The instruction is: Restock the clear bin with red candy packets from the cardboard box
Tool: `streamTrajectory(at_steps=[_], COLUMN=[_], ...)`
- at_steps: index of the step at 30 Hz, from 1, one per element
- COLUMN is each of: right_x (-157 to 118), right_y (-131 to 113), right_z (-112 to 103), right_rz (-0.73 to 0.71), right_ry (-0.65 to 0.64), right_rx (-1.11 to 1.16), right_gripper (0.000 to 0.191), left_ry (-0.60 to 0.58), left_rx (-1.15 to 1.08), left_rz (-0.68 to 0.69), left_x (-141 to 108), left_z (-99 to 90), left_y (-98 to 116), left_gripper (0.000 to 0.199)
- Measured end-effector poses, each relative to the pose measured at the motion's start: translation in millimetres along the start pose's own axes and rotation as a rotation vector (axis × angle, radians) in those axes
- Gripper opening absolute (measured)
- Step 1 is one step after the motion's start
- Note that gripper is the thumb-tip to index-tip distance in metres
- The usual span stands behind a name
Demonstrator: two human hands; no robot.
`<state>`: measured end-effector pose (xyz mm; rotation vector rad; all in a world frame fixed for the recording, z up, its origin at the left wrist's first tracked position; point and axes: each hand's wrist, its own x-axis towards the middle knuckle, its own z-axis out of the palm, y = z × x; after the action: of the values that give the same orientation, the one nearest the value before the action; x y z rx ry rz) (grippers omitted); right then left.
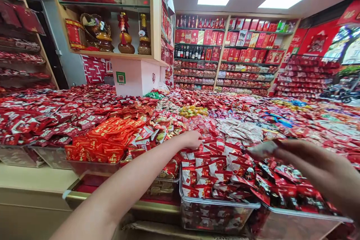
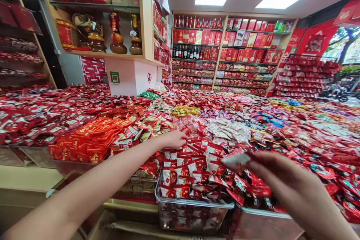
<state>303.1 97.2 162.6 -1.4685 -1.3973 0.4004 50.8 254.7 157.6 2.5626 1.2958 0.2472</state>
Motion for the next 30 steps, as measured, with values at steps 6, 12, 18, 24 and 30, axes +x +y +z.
streamTrajectory(at_steps=[6,12,18,24,30], right_x=[111.5,139.7,140.7,142.1,137.1], right_y=[4.3,26.2,36.1,39.2,36.2], right_z=[46.7,89.3,95.6,94.2,94.5], right_rz=[-0.207,-0.183,-0.194,-0.164,-0.159], right_ry=[-0.218,-0.545,-0.667,-0.683,-0.659], right_rx=[-0.248,-0.171,-0.333,-0.486,-0.497], right_gripper=[0.023,0.018,0.02,0.026,0.029], left_ry=[-0.08,-0.108,-0.105,-0.043,0.078], left_rx=[0.098,0.153,0.163,0.119,0.037], left_rz=[0.008,0.04,0.053,0.061,0.055], left_x=[2.2,-1.1,2.5,13.0,24.8], left_z=[-1.1,-0.3,1.1,5.2,8.6], left_y=[3.4,3.0,0.1,-3.8,5.0], left_gripper=[0.031,0.031,0.032,0.034,0.026])
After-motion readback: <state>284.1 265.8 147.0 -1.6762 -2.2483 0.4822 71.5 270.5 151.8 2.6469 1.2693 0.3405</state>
